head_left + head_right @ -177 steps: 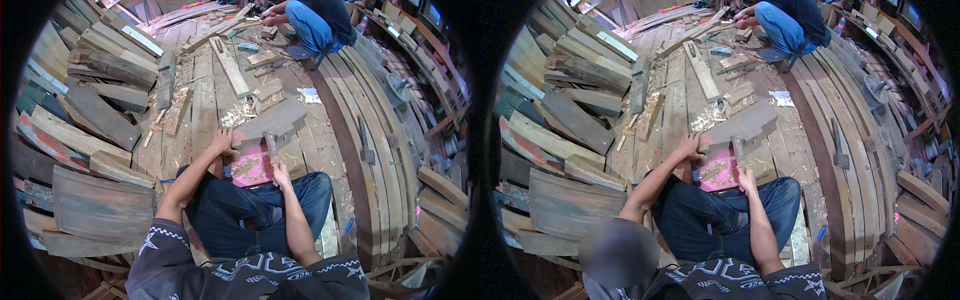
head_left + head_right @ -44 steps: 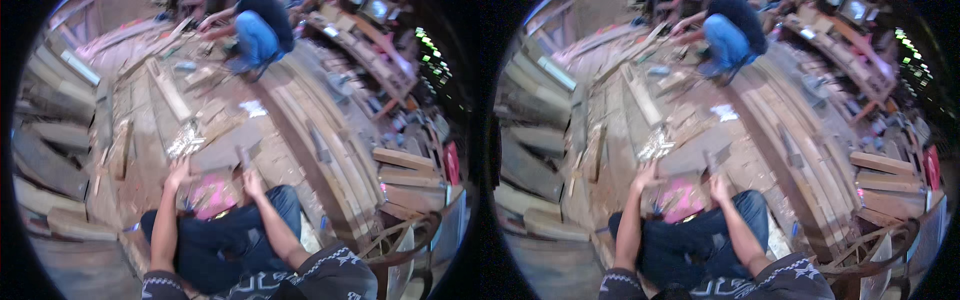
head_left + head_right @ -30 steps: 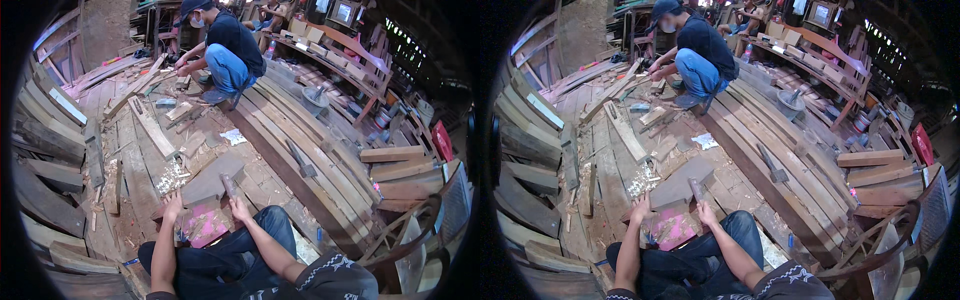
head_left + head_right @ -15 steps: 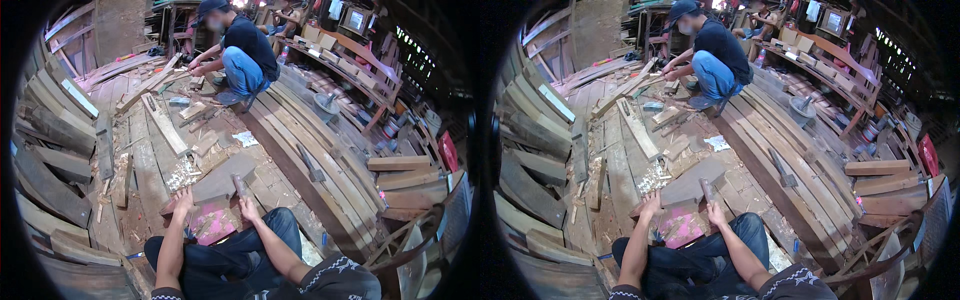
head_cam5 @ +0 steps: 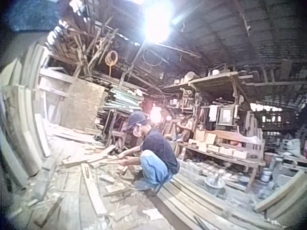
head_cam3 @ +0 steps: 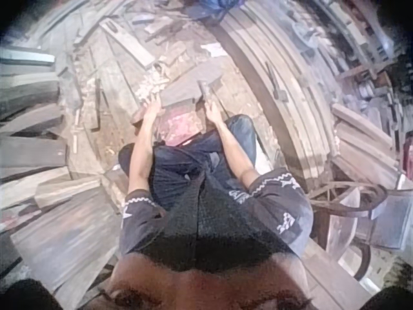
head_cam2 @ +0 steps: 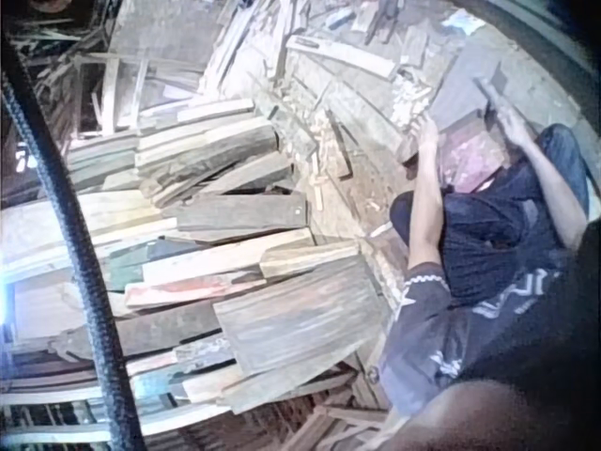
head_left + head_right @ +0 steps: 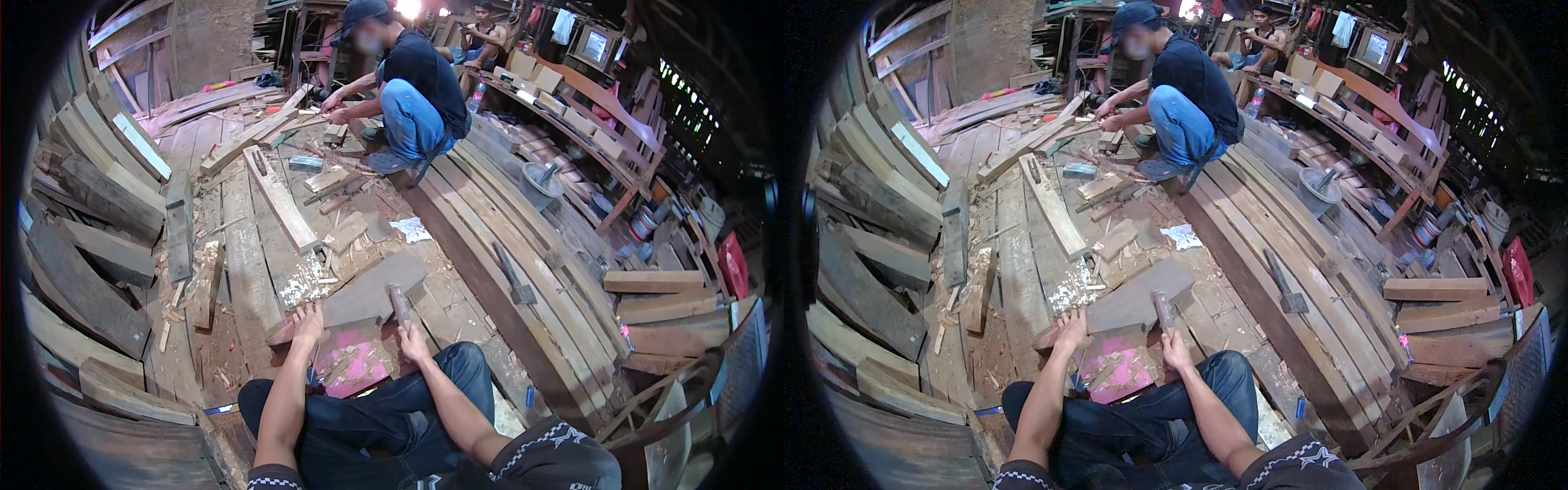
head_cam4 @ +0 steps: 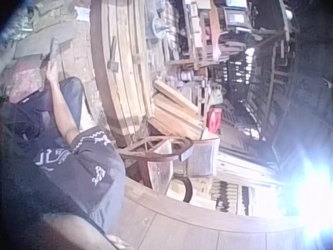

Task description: Chisel or carve a piece of wood using a hammer and a scraper.

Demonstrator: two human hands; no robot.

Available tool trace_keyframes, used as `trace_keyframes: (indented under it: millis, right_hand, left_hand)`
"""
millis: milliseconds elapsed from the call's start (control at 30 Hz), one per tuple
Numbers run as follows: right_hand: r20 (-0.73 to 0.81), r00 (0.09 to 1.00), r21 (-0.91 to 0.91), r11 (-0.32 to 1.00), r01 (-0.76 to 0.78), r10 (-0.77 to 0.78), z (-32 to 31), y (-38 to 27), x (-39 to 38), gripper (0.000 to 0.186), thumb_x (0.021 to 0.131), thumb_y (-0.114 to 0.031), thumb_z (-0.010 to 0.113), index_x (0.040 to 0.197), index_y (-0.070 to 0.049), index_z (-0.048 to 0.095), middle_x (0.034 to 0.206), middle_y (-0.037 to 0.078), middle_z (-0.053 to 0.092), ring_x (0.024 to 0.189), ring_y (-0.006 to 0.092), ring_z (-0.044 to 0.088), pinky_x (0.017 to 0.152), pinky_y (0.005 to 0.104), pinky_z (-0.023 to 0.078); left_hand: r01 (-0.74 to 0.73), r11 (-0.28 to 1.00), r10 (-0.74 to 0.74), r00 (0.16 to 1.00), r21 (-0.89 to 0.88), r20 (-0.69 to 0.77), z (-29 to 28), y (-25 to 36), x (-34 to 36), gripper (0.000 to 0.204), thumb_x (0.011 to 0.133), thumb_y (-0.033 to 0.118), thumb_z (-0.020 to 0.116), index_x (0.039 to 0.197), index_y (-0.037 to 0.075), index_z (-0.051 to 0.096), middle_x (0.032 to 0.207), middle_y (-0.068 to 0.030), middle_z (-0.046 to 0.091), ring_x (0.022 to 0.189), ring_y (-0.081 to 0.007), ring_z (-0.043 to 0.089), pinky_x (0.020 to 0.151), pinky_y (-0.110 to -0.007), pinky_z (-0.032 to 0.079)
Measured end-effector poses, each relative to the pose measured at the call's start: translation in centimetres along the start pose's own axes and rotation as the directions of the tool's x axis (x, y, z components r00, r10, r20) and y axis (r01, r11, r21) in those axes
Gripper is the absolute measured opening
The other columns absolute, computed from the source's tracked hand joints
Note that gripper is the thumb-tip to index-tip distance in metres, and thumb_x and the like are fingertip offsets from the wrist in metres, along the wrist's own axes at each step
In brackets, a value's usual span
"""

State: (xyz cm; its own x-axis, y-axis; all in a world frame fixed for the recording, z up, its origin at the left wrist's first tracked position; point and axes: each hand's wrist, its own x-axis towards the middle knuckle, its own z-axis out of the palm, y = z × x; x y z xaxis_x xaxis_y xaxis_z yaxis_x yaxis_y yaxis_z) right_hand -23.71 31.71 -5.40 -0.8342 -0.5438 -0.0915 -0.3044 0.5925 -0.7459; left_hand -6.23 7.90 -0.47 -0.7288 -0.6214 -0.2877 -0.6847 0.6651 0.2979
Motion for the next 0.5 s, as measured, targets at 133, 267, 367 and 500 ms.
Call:
trace_keyframes:
  millis: [133, 267, 367, 500]
  right_hand:
    - [-0.046, 0.995, -0.029, 0.996, 0.086, -0.087, 0.5, 0.7, 0.0, 0.042, 0.094, -0.041, 0.045, 0.097, 0.001, 0.048, 0.077, 0.024, 0.062, 0.069, 0.0367, 0.065, 0.060, 0.0467, 0.049]
    - [0.009, 1.000, 0.001, 1.000, 0.010, -0.010, 0.7, 0.9, 0.0, 0.040, 0.094, -0.041, 0.045, 0.098, -0.001, 0.048, 0.078, 0.024, 0.062, 0.070, 0.0346, 0.065, 0.061, 0.0451, 0.049]
    - [-0.036, 0.996, -0.051, 0.996, 0.079, -0.081, 1.0, 1.5, 0.3, 0.041, 0.094, -0.042, 0.045, 0.099, -0.002, 0.048, 0.079, 0.023, 0.062, 0.070, 0.0347, 0.064, 0.061, 0.0449, 0.048]
    - [-0.063, 0.990, -0.016, 0.992, 0.123, -0.124, 1.2, 2.3, 0.7, 0.040, 0.094, -0.042, 0.045, 0.100, -0.002, 0.047, 0.076, 0.021, 0.061, 0.060, 0.0334, 0.062, 0.054, 0.0441, 0.047]
  left_hand:
    - [0.003, 1.000, -0.003, 0.999, 0.012, -0.040, 0.8, -0.4, 0.3, 0.099, 0.063, 0.029, 0.078, 0.141, 0.006, 0.021, 0.138, -0.0232, 0.033, 0.128, -0.0456, 0.029, 0.104, -0.054, 0.026]
    - [0.004, 1.000, -0.003, 1.000, 0.020, -0.023, -0.2, -0.1, -0.4, 0.099, 0.065, 0.028, 0.076, 0.142, 0.007, 0.018, 0.139, -0.0248, 0.031, 0.127, -0.0450, 0.029, 0.105, -0.053, 0.027]
    - [0.013, 1.000, -0.013, 1.000, 0.026, -0.007, -0.3, 0.2, -0.3, 0.099, 0.064, 0.026, 0.077, 0.142, 0.007, 0.019, 0.139, -0.0247, 0.031, 0.127, -0.0450, 0.030, 0.105, -0.054, 0.026]
    - [0.012, 1.000, -0.014, 0.997, -0.026, -0.078, 0.8, -0.1, 0.6, 0.091, 0.065, 0.020, 0.076, 0.140, 0.010, 0.024, 0.137, -0.0224, 0.037, 0.126, -0.0440, 0.032, 0.102, -0.056, 0.027]
